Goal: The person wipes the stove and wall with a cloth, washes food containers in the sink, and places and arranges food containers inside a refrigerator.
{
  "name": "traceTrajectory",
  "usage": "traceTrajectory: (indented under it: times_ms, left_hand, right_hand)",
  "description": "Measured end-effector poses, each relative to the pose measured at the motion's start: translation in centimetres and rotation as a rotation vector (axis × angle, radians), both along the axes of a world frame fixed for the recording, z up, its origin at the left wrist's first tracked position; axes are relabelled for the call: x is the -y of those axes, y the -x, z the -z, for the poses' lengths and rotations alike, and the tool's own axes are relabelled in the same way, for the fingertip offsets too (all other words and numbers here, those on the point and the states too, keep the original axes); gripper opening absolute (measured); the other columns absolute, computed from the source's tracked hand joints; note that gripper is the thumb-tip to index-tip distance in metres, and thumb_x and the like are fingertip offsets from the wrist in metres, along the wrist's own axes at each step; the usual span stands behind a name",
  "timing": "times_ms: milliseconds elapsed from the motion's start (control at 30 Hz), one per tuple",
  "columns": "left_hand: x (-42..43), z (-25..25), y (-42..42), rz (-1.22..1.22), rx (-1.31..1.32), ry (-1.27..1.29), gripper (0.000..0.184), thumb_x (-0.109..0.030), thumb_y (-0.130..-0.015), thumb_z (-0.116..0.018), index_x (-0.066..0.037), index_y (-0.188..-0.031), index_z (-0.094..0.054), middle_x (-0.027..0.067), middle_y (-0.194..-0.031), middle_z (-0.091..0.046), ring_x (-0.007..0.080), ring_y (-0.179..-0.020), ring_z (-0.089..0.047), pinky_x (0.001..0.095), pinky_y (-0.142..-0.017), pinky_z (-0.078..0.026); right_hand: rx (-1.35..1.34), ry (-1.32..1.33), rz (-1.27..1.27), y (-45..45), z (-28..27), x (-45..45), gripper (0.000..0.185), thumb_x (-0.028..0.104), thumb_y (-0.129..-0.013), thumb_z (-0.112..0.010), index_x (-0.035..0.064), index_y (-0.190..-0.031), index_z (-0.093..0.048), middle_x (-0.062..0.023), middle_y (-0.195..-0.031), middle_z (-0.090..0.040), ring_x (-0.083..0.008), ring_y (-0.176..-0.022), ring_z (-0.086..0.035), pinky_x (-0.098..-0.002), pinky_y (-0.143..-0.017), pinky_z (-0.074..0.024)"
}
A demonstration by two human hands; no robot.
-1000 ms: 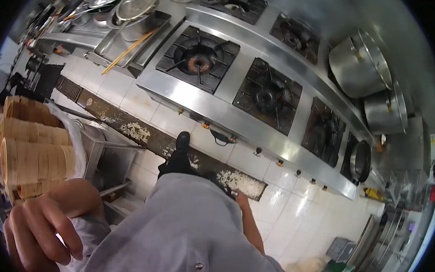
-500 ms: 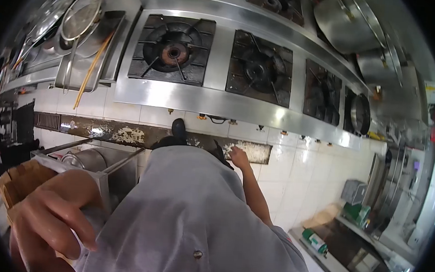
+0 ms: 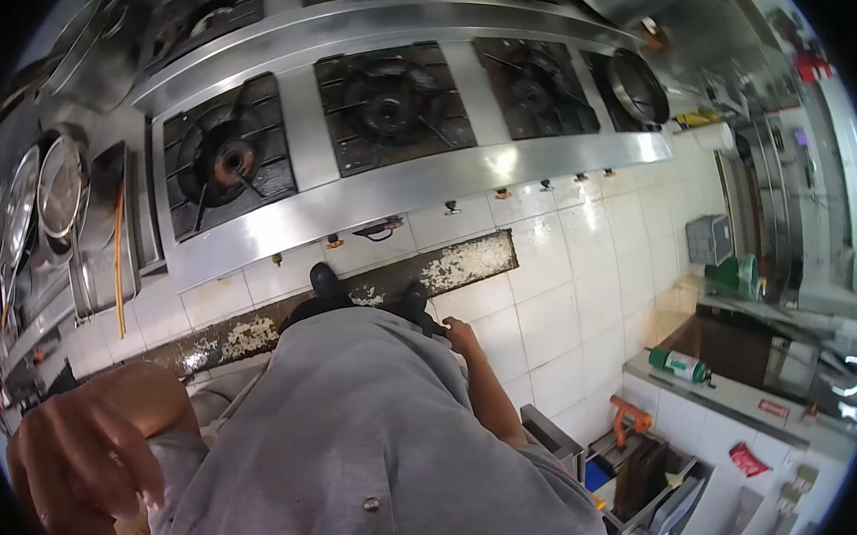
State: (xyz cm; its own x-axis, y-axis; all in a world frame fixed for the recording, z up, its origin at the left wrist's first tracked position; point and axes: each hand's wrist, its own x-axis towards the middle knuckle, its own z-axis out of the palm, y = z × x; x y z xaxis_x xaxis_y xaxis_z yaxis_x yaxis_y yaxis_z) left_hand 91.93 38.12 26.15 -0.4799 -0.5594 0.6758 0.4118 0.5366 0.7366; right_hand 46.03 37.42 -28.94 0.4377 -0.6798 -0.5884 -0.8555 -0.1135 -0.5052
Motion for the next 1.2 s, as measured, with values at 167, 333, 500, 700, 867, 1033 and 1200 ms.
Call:
traceTrajectory:
  times_ms: [167,333,500,700,867,1033,1200]
  left_hand:
    - [1.5,-0.5,5.6,0.092,0.006,0.06,0.06,-0.058,-0.065,-0.073,-0.058,-0.123,-0.055,-0.0061,-0.067,-0.035,0.0141,-0.059,-0.034,0.0319,-0.057,-0.037]
    - [0.9,2.2,9.0,0.121,-0.131,0.06,0.056,-0.051,-0.074,-0.073,-0.043,-0.126,-0.055,-0.0035,-0.072,-0.05,0.0136,-0.057,-0.046,0.0319,-0.057,-0.046]
    - [2.1,-2.0,15.1,0.157,0.121,-0.274,0.06,-0.057,-0.066,-0.074,-0.059,-0.123,-0.054,-0.0065,-0.064,-0.037,0.0135,-0.055,-0.033,0.0312,-0.054,-0.038]
    - [-0.5,1.1,18.9,-0.021,-0.133,-0.083,0.063,-0.048,-0.072,-0.077,-0.059,-0.127,-0.049,-0.0078,-0.06,-0.043,0.0119,-0.051,-0.03,0.0307,-0.052,-0.037]
    - [-2.9,2.0,20.2,-0.112,-0.157,-0.171,0.063,-0.044,-0.073,-0.078,-0.053,-0.129,-0.052,-0.008,-0.06,-0.042,0.0118,-0.052,-0.031,0.0317,-0.055,-0.037]
    - [-4.9,0.9,20.4,-0.12,-0.128,-0.336,0.062,-0.039,-0.074,-0.078,-0.041,-0.132,-0.055,-0.0072,-0.06,-0.041,0.0121,-0.052,-0.034,0.0325,-0.06,-0.035]
    - [-5.2,0.5,20.7,-0.149,-0.094,-0.313,0.06,-0.04,-0.075,-0.078,-0.041,-0.131,-0.056,-0.0066,-0.06,-0.041,0.0121,-0.052,-0.033,0.0323,-0.059,-0.034]
  right_hand:
    - [0.095,0.246,-0.145,5.3,1.0,-2.2,0.031,0.01,-0.077,-0.066,0.0065,-0.108,-0.065,-0.0178,-0.105,-0.065,-0.0359,-0.096,-0.063,-0.0411,-0.083,-0.0517]
    - [0.0,-0.02,0.306,8.6,0.9,-4.9,0.028,0.02,-0.084,-0.061,0.007,-0.108,-0.065,-0.022,-0.101,-0.067,-0.0388,-0.097,-0.064,-0.0432,-0.083,-0.0512]
    - [-0.015,-0.086,0.32,12.5,2.8,-5.1,0.029,0.017,-0.081,-0.059,0.0062,-0.107,-0.065,-0.0238,-0.103,-0.066,-0.04,-0.098,-0.063,-0.0448,-0.085,-0.0508]
    - [0.089,0.003,0.136,16.5,3.0,-2.1,0.029,0.011,-0.079,-0.062,0.0048,-0.107,-0.065,-0.0234,-0.102,-0.066,-0.0401,-0.098,-0.063,-0.0449,-0.085,-0.0509]
    - [0.028,0.025,0.01,17.9,2.6,1.6,0.033,0.022,-0.082,-0.067,0.0039,-0.109,-0.064,-0.0208,-0.106,-0.066,-0.0376,-0.097,-0.064,-0.0428,-0.083,-0.0516]
    - [-0.108,0.029,-0.113,18.2,5.2,4.1,0.034,0.027,-0.086,-0.062,0.0042,-0.112,-0.064,-0.0173,-0.111,-0.065,-0.0351,-0.094,-0.065,-0.0401,-0.082,-0.0529]
    - [-0.073,-0.132,0.052,14.8,2.4,6.1,0.039,0.03,-0.085,-0.06,0.0029,-0.112,-0.064,-0.0217,-0.107,-0.067,-0.0358,-0.102,-0.063,-0.0412,-0.089,-0.0496]
